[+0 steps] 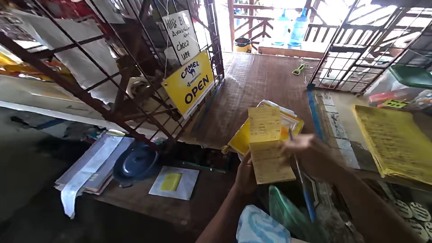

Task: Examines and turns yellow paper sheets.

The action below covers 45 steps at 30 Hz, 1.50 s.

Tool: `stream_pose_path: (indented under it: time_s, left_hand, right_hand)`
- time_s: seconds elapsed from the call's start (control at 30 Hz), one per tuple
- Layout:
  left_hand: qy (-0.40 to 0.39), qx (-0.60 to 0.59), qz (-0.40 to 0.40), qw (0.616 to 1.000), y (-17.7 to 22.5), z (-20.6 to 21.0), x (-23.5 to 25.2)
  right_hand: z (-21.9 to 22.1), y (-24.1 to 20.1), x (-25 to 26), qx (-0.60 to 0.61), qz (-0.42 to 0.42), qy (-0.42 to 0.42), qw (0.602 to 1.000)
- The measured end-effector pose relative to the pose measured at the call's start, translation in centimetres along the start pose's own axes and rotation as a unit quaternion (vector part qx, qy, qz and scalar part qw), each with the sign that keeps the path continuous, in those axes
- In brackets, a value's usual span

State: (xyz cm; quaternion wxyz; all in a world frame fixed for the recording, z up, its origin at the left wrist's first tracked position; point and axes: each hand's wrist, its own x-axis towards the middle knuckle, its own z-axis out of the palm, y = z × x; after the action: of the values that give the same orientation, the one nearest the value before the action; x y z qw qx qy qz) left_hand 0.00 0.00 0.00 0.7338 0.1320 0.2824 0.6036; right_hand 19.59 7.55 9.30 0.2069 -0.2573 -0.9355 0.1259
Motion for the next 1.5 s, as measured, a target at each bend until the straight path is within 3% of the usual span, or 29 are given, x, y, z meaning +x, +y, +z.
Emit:
stream_pose_path:
  time_s: [0.07, 0.17, 0.33, 0.47, 0.63, 0.77, 0.8, 0.87, 0.93, 1.0, 1.07, 1.13, 1.3, 1.5]
  left_hand:
    - [-0.008, 0.003, 0.000, 1.000, -0.1, -0.1, 0.2]
    - [-0.015, 0.003, -0.007, 1.000, -0.2, -0.5, 0.4]
    - [-0.037, -0.001, -0.004, 0.999, -0.4, -0.8, 0.6]
    - [-0.043, -0.017, -0.016, 0.999, -0.4, -0.7, 0.5]
    - [-0.021, -0.008, -0.011, 1.000, -0.2, -0.1, 0.2]
    - [-0.038, 0.010, -0.007, 0.999, -0.2, -0.3, 0.2]
    - [-0.033, 0.017, -0.010, 0.999, -0.1, -0.2, 0.1]
    - [-0.019, 0.024, -0.014, 0.999, -0.1, -0.1, 0.1]
    - [-0.024, 0.021, -0.016, 0.999, -0.1, -0.3, 0.1]
    - [-0.037, 0.019, -0.010, 0.999, -0.1, -0.5, 0.3]
    - [-0.038, 0.022, -0.010, 0.999, -0.2, -0.6, 0.2]
    - [-0.032, 0.024, -0.012, 0.999, -0.2, -0.5, 0.2]
    - [-0.048, 0.011, -0.007, 0.999, -0.3, -0.7, 0.4]
    - [-0.057, 0.015, -0.008, 0.998, -0.5, -1.1, 0.6]
  right_hand:
    - [2.7, -0.8, -2.9, -0.049, -0.053, -0.021, 0.997]
    - [6.0, -0.6, -5.0, -0.125, -0.076, 0.044, 0.988]
    - [6.1, -0.4, -4.9, -0.090, -0.051, 0.094, 0.990]
    - [5.3, 0.2, -4.0, -0.044, -0.012, 0.087, 0.995]
    - [2.4, 0.5, -2.2, 0.093, 0.063, -0.010, 0.994]
    - [-1.0, 3.1, 3.0, 0.195, 0.075, -0.107, 0.972]
    - [-1.4, 3.7, 4.6, 0.181, 0.091, -0.088, 0.975]
    - [-1.0, 4.6, 7.4, 0.018, 0.129, 0.060, 0.990]
    - [-0.5, 5.0, 8.7, -0.110, 0.120, 0.199, 0.966]
    - [-0.7, 3.9, 7.3, -0.078, 0.077, 0.204, 0.973]
    - [-0.5, 2.2, 3.4, 0.000, 0.024, 0.049, 0.998]
    - [0.9, 0.4, -0.3, 0.017, -0.030, -0.058, 0.998]
    - [5.3, -0.4, -4.4, -0.117, -0.073, 0.034, 0.990]
    - [5.3, 0.4, -3.9, -0.094, -0.063, 0.089, 0.990]
